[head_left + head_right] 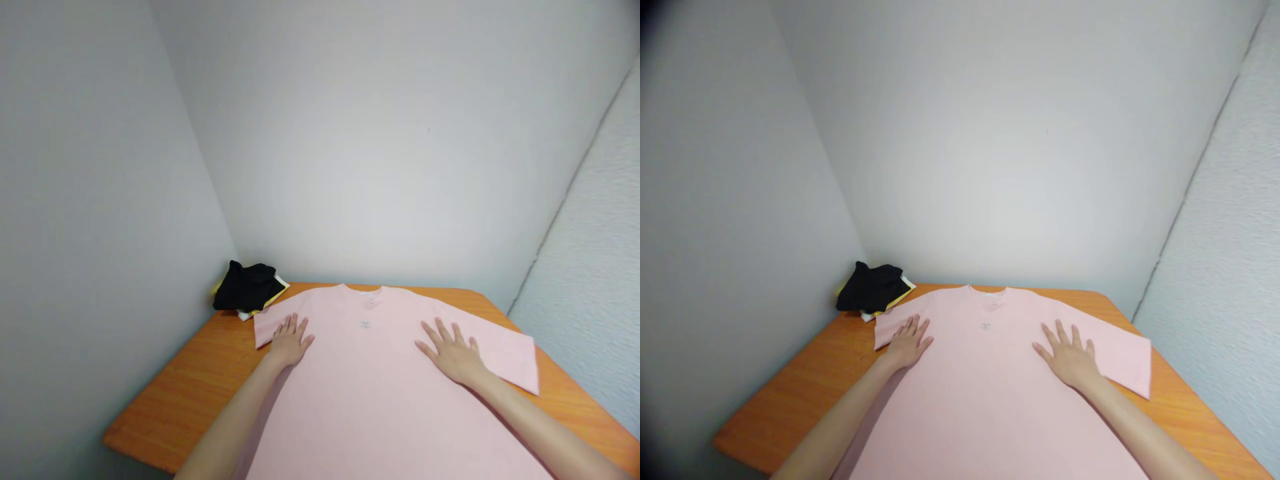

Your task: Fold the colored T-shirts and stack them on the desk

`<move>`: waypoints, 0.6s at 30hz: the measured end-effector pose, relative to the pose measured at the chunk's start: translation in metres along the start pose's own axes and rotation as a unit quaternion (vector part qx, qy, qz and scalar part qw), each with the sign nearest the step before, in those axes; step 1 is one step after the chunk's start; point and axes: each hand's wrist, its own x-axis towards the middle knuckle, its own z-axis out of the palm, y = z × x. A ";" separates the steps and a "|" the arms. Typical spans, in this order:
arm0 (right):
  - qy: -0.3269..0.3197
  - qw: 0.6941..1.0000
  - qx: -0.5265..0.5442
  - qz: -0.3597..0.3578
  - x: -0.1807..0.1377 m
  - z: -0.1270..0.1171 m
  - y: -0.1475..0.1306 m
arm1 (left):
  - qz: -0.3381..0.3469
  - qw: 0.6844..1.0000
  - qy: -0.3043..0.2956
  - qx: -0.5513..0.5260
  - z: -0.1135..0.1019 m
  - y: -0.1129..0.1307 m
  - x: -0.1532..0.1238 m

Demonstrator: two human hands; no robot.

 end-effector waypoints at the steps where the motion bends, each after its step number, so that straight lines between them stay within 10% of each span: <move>1: -0.003 1.000 0.000 0.001 0.008 -0.003 -0.003 | -0.006 1.000 -0.001 0.002 0.000 0.000 0.008; 10: 0.011 0.999 -0.008 -0.031 0.036 -0.028 -0.024 | -0.010 0.999 0.013 0.034 -0.018 0.008 0.023; 18: 0.091 0.989 0.022 -0.113 -0.106 -0.014 -0.001 | 0.105 0.992 0.062 0.027 -0.008 0.013 -0.072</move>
